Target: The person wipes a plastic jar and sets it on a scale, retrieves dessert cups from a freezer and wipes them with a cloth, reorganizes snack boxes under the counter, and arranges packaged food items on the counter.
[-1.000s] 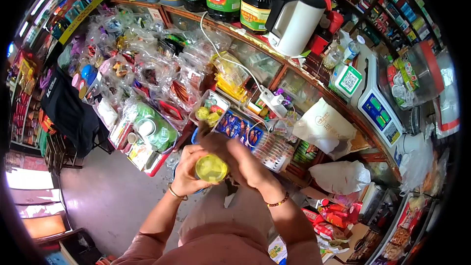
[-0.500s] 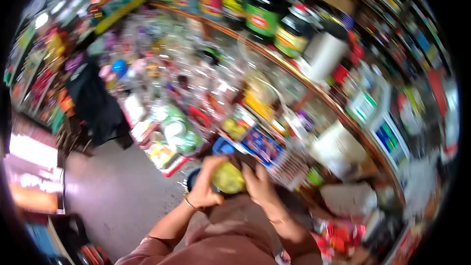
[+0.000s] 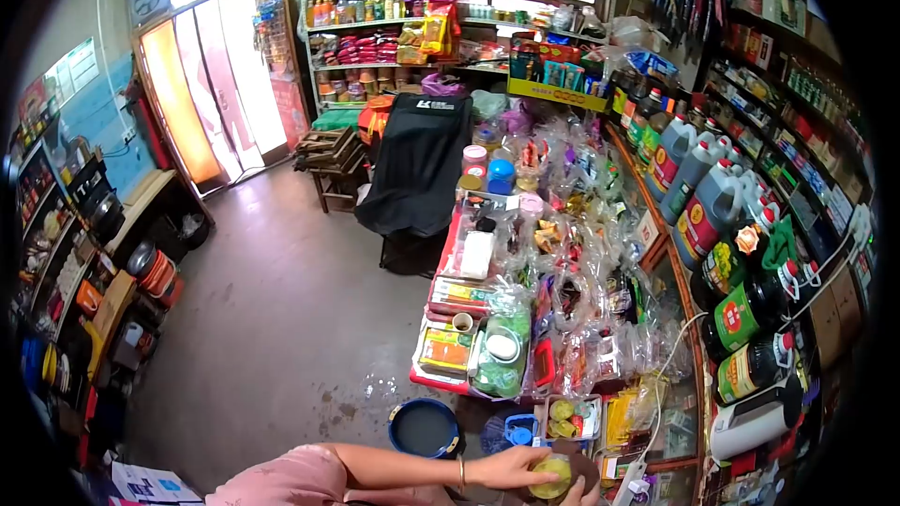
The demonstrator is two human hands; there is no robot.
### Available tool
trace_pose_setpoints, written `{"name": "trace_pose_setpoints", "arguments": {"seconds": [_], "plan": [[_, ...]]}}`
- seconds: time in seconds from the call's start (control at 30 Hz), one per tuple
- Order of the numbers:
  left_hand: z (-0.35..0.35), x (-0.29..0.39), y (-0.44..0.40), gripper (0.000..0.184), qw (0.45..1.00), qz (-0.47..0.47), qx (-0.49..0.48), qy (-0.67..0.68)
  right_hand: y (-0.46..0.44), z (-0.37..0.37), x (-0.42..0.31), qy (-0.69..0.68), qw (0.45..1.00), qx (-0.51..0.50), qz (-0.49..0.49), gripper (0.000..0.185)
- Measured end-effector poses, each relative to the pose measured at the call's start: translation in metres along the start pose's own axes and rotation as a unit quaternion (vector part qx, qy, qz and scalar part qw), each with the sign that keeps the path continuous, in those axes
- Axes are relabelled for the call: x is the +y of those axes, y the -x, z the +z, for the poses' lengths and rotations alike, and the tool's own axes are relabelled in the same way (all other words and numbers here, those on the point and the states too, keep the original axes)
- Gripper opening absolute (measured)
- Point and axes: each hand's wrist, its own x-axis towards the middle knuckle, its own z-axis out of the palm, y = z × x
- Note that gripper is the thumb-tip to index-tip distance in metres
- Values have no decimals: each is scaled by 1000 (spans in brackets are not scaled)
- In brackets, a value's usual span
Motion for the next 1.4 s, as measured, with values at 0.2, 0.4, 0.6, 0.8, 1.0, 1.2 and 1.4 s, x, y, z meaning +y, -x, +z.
{"name": "trace_pose_setpoints", "arguments": {"seconds": [0.2, 0.4, 0.6, 0.8, 1.0, 1.2, 1.4], "plan": [[9, 0, -8, 28, 991, -6, 102, 89, 5, 41, -26, -75, 988, 137, 21, 50], [-4, -3, -8, 24, 998, -53, 31, 25, 0, 23, -34, -26, 996, 21, -82, 25], [14, 15, -20, 33, 958, -38, 78, 274, 2, 40, -11, -49, 984, 126, -117, 31], [37, -8, -15, 43, 992, -22, 96, 75, -1, 36, 23, -6, 962, 220, -164, 30], [22, -8, -21, 50, 970, 113, 40, -210, 1, 24, -8, 73, 969, 150, -183, 31], [27, -22, -12, 34, 998, 47, 2, 48, 29, 37, 11, 110, 909, 177, -362, 36], [43, -8, -1, 51, 952, -47, 29, 300, 31, 26, 0, 288, 876, 112, -370, 34]]}}
